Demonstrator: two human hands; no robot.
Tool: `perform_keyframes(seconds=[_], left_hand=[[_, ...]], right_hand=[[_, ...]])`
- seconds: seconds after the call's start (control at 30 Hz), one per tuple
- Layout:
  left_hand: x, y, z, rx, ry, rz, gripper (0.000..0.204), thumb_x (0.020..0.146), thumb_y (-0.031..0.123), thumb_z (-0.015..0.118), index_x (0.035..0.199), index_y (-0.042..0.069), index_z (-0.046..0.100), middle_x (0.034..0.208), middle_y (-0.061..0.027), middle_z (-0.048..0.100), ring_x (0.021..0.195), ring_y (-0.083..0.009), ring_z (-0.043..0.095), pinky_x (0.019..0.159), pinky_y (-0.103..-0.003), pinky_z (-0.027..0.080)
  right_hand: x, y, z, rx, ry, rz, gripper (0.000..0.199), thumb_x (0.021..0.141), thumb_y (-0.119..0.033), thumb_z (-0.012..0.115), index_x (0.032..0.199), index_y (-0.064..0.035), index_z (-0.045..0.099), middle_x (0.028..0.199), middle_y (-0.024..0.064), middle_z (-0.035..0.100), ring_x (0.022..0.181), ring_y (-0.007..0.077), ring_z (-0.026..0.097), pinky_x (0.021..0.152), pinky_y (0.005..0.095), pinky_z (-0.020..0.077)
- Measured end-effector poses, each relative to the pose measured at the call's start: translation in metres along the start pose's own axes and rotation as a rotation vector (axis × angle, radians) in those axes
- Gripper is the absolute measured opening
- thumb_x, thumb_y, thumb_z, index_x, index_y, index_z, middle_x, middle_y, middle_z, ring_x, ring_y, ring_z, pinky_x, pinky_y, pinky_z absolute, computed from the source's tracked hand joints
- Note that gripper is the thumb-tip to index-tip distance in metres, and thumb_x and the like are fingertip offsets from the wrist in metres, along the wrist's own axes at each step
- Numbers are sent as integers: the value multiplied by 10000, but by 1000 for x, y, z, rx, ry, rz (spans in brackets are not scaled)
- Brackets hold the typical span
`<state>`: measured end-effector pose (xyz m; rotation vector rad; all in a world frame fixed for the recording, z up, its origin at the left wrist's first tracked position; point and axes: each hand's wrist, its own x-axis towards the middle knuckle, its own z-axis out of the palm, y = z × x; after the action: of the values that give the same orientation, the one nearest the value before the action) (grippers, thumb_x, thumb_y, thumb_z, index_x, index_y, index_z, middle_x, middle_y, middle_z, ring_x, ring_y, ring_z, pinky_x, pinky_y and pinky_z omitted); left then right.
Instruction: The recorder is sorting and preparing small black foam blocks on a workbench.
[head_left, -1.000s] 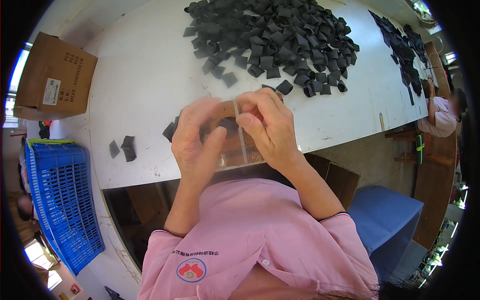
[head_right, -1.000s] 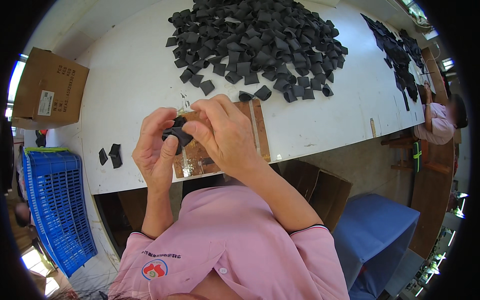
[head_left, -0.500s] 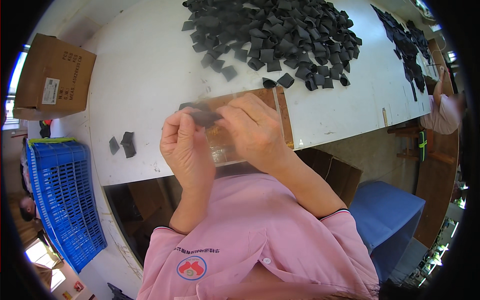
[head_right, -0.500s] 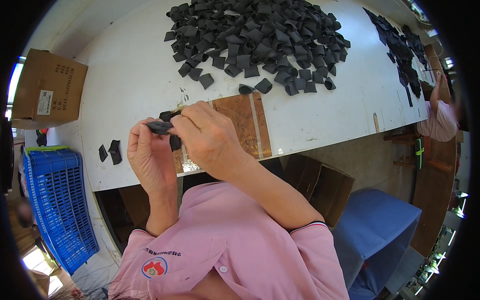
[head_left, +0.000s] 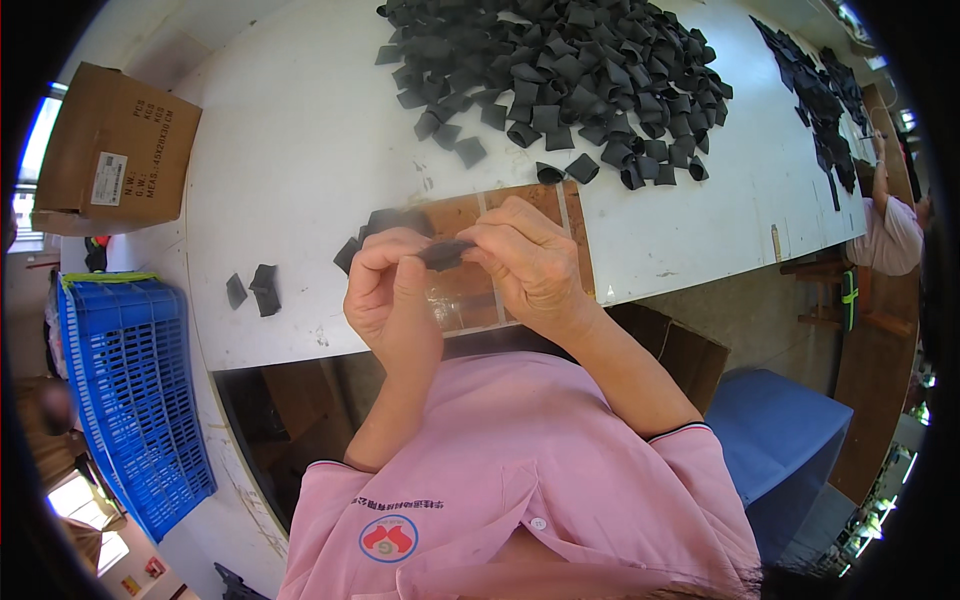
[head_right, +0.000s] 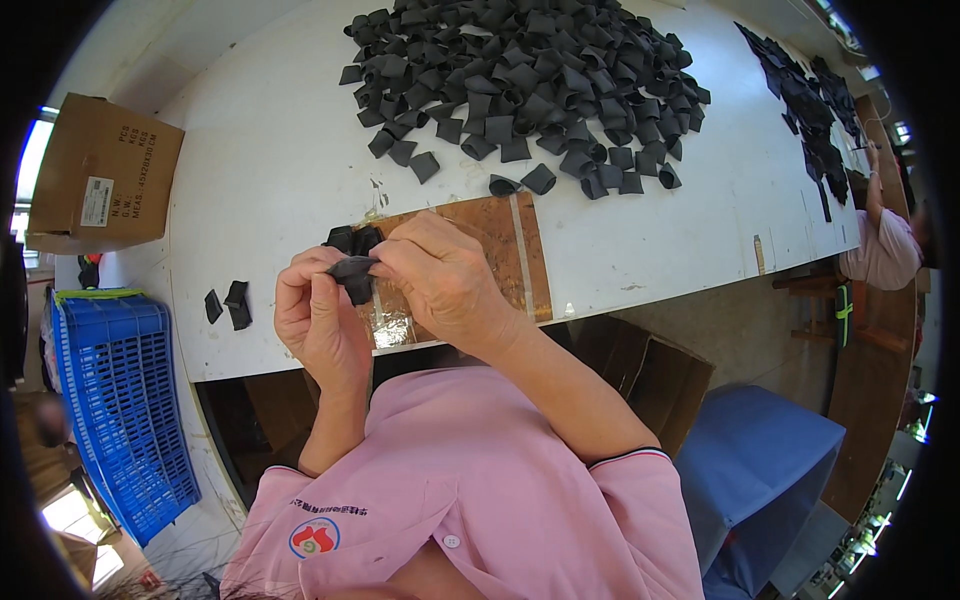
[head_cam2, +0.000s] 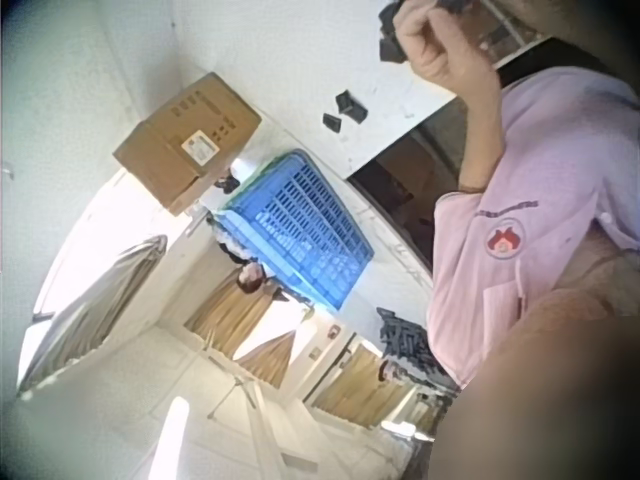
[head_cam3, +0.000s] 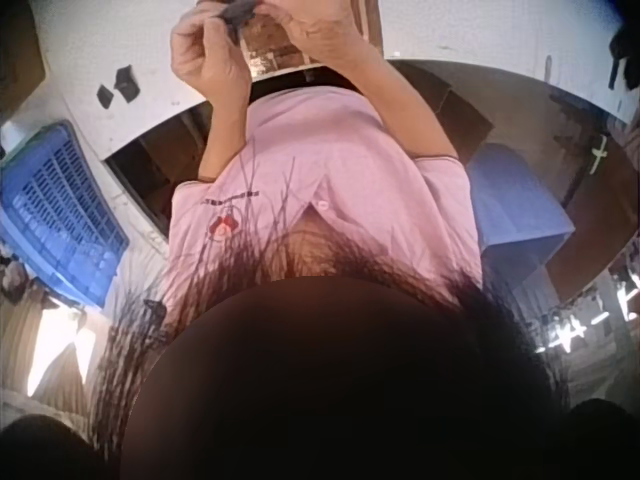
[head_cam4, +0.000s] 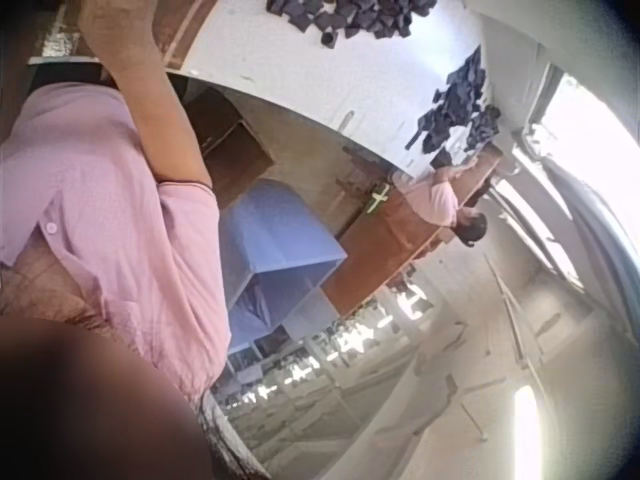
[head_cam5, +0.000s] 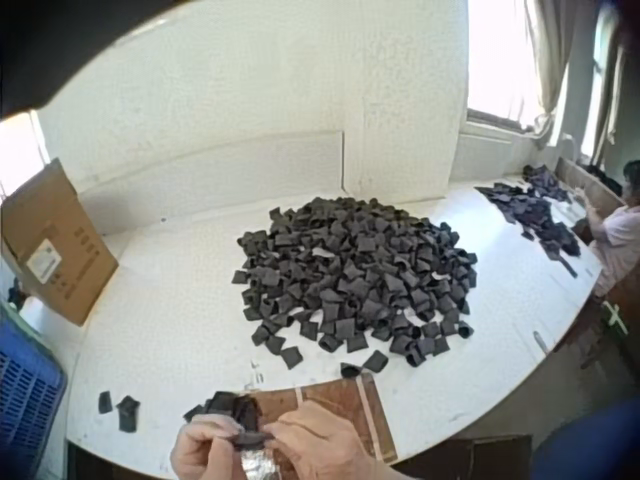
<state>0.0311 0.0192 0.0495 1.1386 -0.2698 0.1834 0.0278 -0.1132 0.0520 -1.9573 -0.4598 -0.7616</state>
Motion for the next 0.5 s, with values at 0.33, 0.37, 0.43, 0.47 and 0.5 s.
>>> perform_keyframes(seconds=[0.33, 0.37, 0.43, 0.47, 0.5], left_hand=[[10, 3, -12, 714, -238, 161, 121, 805, 50, 584, 878, -34, 536, 694, -46, 555, 596, -72, 498, 529, -178, 406], [7, -1, -13, 714, -176, 144, 107, 816, 63, 576, 852, -29, 533, 653, -36, 550, 565, -66, 493, 505, -175, 404], [10, -3, -13, 752, -191, 210, 110, 835, 82, 557, 824, -21, 519, 620, -29, 542, 514, -56, 476, 463, -173, 391], [10, -3, -13, 762, -205, 202, 108, 837, 83, 554, 827, -19, 519, 622, -28, 542, 518, -54, 477, 463, -175, 392], [11, -3, -14, 773, -218, 197, 107, 838, 83, 551, 830, -18, 519, 624, -26, 542, 523, -52, 479, 464, -176, 392]], right_hand=[[14, -19, -18, -238, -199, 82, 155, 644, -24, 641, 772, -4, 556, 768, 77, 524, 668, 221, 534, 547, 299, 440], [14, -18, -14, -258, -225, 20, 154, 632, -21, 641, 757, -8, 551, 764, 74, 520, 677, 217, 534, 550, 297, 441], [15, -19, -12, -270, -216, -4, 133, 631, -7, 620, 739, -12, 542, 748, 70, 509, 678, 220, 530, 554, 292, 441], [15, -19, -11, -267, -196, -24, 117, 641, -1, 605, 737, -10, 539, 741, 74, 504, 670, 221, 524, 552, 293, 439], [15, -19, -10, -264, -175, -47, 101, 650, 6, 591, 734, -8, 536, 734, 77, 498, 662, 221, 519, 549, 294, 438]])
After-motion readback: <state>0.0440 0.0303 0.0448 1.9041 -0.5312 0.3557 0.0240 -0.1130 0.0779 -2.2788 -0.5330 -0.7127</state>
